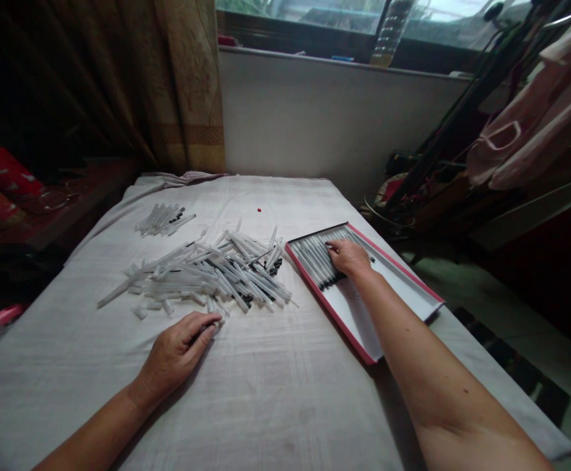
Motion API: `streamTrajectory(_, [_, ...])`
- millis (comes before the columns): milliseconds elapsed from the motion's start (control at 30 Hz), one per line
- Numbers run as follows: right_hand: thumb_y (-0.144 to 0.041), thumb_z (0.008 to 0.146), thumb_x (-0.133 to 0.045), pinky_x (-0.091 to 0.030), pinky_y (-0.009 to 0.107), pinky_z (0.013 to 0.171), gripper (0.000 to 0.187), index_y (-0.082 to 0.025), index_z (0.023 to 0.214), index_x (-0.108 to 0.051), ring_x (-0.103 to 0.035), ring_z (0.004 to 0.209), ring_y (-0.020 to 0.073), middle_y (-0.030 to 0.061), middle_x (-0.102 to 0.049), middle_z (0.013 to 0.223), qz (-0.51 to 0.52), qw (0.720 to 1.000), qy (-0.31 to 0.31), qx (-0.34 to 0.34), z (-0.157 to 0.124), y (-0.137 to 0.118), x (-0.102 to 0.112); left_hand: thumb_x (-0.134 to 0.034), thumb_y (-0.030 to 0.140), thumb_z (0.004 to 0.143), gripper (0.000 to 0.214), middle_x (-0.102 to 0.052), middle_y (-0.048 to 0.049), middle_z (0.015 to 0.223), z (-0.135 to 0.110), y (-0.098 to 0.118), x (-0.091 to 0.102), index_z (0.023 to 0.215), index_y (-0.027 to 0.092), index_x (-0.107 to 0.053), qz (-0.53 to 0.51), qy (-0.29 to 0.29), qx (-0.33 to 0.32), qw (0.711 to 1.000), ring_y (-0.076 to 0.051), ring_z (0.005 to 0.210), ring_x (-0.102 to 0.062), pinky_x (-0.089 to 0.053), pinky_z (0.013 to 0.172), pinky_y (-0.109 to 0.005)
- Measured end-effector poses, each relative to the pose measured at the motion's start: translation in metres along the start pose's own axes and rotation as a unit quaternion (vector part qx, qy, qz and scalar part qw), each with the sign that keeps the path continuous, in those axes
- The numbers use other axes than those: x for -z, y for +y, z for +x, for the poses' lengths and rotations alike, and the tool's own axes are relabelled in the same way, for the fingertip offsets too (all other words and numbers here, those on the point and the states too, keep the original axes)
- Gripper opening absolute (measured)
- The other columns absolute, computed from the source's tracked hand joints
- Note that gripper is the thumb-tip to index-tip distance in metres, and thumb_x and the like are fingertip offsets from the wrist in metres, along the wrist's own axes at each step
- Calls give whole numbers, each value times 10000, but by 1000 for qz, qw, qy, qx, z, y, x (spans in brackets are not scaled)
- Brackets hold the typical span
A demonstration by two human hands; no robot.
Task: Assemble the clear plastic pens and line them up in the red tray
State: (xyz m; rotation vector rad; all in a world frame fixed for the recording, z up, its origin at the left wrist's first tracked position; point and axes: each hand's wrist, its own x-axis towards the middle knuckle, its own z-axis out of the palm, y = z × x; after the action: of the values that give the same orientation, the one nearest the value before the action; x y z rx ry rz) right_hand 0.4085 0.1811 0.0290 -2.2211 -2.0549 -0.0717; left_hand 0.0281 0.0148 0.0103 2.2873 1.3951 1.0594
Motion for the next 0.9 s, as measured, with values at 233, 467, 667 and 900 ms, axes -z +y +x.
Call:
streamTrajectory(233, [-253, 909, -459, -499, 326, 842, 380, -246, 1212, -687, -627, 1067, 245, 75, -665, 1237, 19, 997, 44, 61, -5, -7, 3, -491, 245, 931, 215, -723, -52, 893, 0, 0, 0, 1036, 199, -673, 6, -5, -4, 1000, -155, 792, -701, -550, 713, -241])
streamTrajectory(467, [-228, 917, -446, -491, 317, 910, 361, -211, 1161, -711, -629, 1106, 236, 63, -670, 1251, 18, 995, 15, 99, -2, -11, -2, -500, 248, 921, 212, -727, -56, 898, -1, -1, 0, 1024, 205, -681, 4, -5, -2, 1000, -162, 805, -702, -557, 727, -248])
streamTrajectory(667, [-212, 884, -480, -510, 343, 895, 358, -199, 1154, -715, -648, 1075, 253, 78, -678, 1235, 36, 996, 37, 79, -5, -17, 5, -495, 239, 921, 217, -724, -57, 895, -1, 0, 0, 1025, 204, -683, -8, -7, 6, 1000, -159, 800, -699, -557, 723, -249])
streamTrajectory(900, [-232, 882, -507, -489, 302, 831, 304, -212, 1082, -736, -670, 978, 226, 81, -728, 1094, 94, 979, 88, 158, -32, -78, 30, -509, 253, 911, 205, -729, -50, 890, 0, -4, 0, 975, 202, -697, -34, 13, 40, 999, -165, 822, -700, -561, 761, -262])
